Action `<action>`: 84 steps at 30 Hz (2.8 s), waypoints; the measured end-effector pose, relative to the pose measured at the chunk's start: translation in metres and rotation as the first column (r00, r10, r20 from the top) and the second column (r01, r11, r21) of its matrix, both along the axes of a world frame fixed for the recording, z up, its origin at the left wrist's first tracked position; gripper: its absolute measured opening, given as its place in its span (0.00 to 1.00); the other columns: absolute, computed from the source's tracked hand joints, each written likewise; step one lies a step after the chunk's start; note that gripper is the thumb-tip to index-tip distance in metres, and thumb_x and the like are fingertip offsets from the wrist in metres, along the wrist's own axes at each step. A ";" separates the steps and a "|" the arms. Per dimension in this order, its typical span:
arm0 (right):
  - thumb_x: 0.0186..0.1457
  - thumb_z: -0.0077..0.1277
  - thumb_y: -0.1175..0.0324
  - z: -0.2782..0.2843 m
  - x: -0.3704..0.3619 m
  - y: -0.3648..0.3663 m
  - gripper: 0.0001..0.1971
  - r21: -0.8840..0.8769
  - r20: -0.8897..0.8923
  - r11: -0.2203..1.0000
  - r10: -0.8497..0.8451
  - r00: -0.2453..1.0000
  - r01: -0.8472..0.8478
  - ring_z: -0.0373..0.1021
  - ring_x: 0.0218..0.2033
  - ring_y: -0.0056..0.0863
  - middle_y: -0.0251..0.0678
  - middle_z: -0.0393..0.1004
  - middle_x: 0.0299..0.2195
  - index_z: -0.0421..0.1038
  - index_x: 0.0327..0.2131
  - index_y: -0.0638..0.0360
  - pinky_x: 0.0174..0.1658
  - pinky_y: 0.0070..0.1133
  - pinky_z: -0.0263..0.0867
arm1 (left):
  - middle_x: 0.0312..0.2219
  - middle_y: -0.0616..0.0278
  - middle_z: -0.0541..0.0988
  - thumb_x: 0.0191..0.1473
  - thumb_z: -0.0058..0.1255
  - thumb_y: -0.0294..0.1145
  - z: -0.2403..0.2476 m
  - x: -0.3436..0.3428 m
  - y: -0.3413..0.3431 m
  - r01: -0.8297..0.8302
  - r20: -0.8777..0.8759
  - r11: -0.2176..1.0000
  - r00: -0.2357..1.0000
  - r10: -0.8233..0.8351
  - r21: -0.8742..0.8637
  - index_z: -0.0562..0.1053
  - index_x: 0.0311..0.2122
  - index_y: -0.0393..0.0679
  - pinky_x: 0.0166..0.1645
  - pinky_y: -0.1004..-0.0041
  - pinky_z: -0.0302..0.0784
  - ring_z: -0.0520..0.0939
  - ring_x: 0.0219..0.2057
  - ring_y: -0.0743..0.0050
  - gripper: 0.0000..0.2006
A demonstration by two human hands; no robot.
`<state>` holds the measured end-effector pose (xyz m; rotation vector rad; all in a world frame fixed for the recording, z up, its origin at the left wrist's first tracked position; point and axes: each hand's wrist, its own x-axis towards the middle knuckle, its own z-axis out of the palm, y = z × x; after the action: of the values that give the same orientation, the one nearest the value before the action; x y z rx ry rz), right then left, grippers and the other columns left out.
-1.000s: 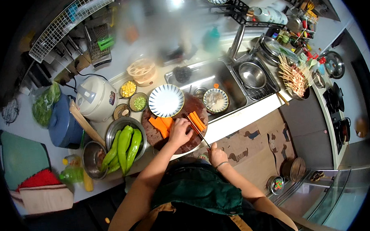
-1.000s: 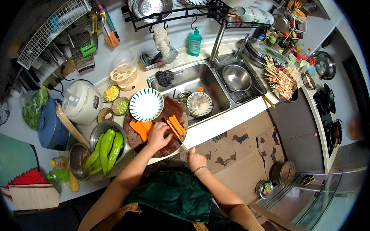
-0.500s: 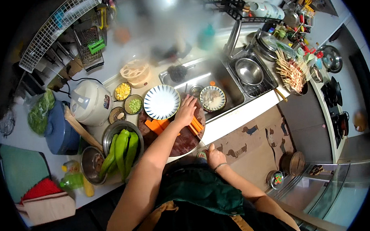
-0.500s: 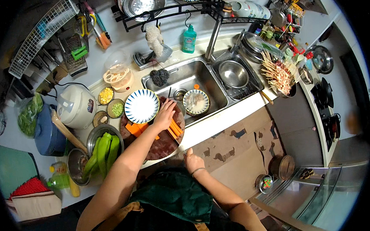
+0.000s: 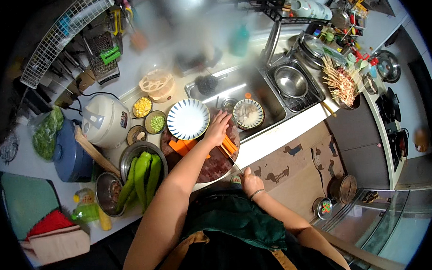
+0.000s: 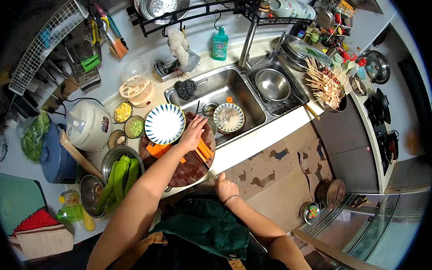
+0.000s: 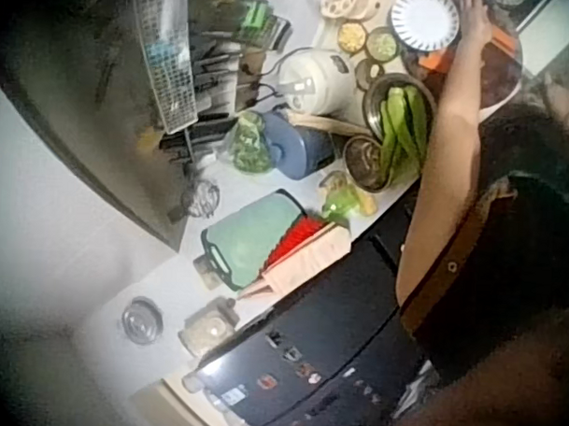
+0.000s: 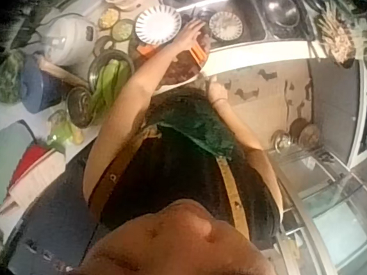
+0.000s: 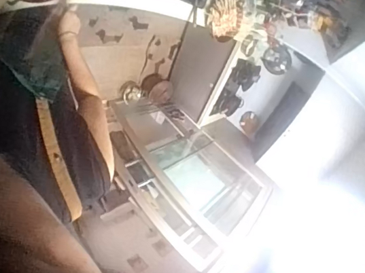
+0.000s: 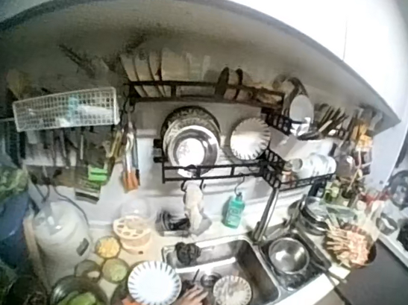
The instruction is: The person washes a bowl and a plate by hand in a sink, then uses a knife to slice a carrot into pieces on a wooden cutting board.
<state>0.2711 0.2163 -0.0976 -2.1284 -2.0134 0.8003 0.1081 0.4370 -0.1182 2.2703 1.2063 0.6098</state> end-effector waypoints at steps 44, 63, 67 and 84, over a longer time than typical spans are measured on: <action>0.60 0.46 0.59 0.016 0.015 0.002 0.17 0.066 -0.143 0.997 0.041 0.989 -0.032 0.70 0.26 0.62 0.61 0.71 0.21 0.58 0.34 0.65 0.29 0.47 0.66 | 0.41 0.54 0.74 0.46 0.61 0.29 0.015 -0.041 -0.107 -0.182 0.044 0.973 0.983 0.177 0.141 0.73 0.41 0.33 0.50 0.63 0.71 0.72 0.46 0.53 0.17; 0.62 0.42 0.56 0.010 -0.002 -0.004 0.18 -0.028 0.003 1.000 -0.010 1.000 0.010 0.72 0.26 0.58 0.59 0.73 0.22 0.57 0.35 0.65 0.29 0.44 0.69 | 0.64 0.50 0.52 0.63 0.39 0.39 0.016 0.004 -0.017 -0.078 -0.011 0.987 0.997 0.080 0.137 0.54 0.63 0.36 0.68 0.59 0.47 0.49 0.67 0.52 0.27; 0.62 0.41 0.55 0.017 -0.003 -0.002 0.18 -0.048 0.030 0.999 -0.019 0.999 0.020 0.74 0.26 0.54 0.57 0.75 0.23 0.57 0.36 0.64 0.29 0.42 0.71 | 0.65 0.53 0.53 0.62 0.39 0.37 0.007 0.005 -0.012 -0.047 -0.104 0.995 0.993 0.057 0.093 0.55 0.63 0.39 0.69 0.58 0.45 0.50 0.67 0.55 0.26; 0.62 0.43 0.55 -0.002 0.000 -0.005 0.19 -0.007 -0.015 0.999 -0.035 0.999 0.035 0.73 0.26 0.57 0.58 0.74 0.22 0.56 0.35 0.65 0.30 0.43 0.70 | 0.35 0.53 0.72 0.53 0.52 0.26 0.026 -0.016 -0.066 -0.385 0.362 0.858 0.896 0.259 0.340 0.68 0.35 0.40 0.40 0.60 0.70 0.74 0.36 0.50 0.07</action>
<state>0.2709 0.2109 -0.0994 -2.1483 -1.9627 0.8167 0.0922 0.3714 -0.0920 2.1777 1.4176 1.4047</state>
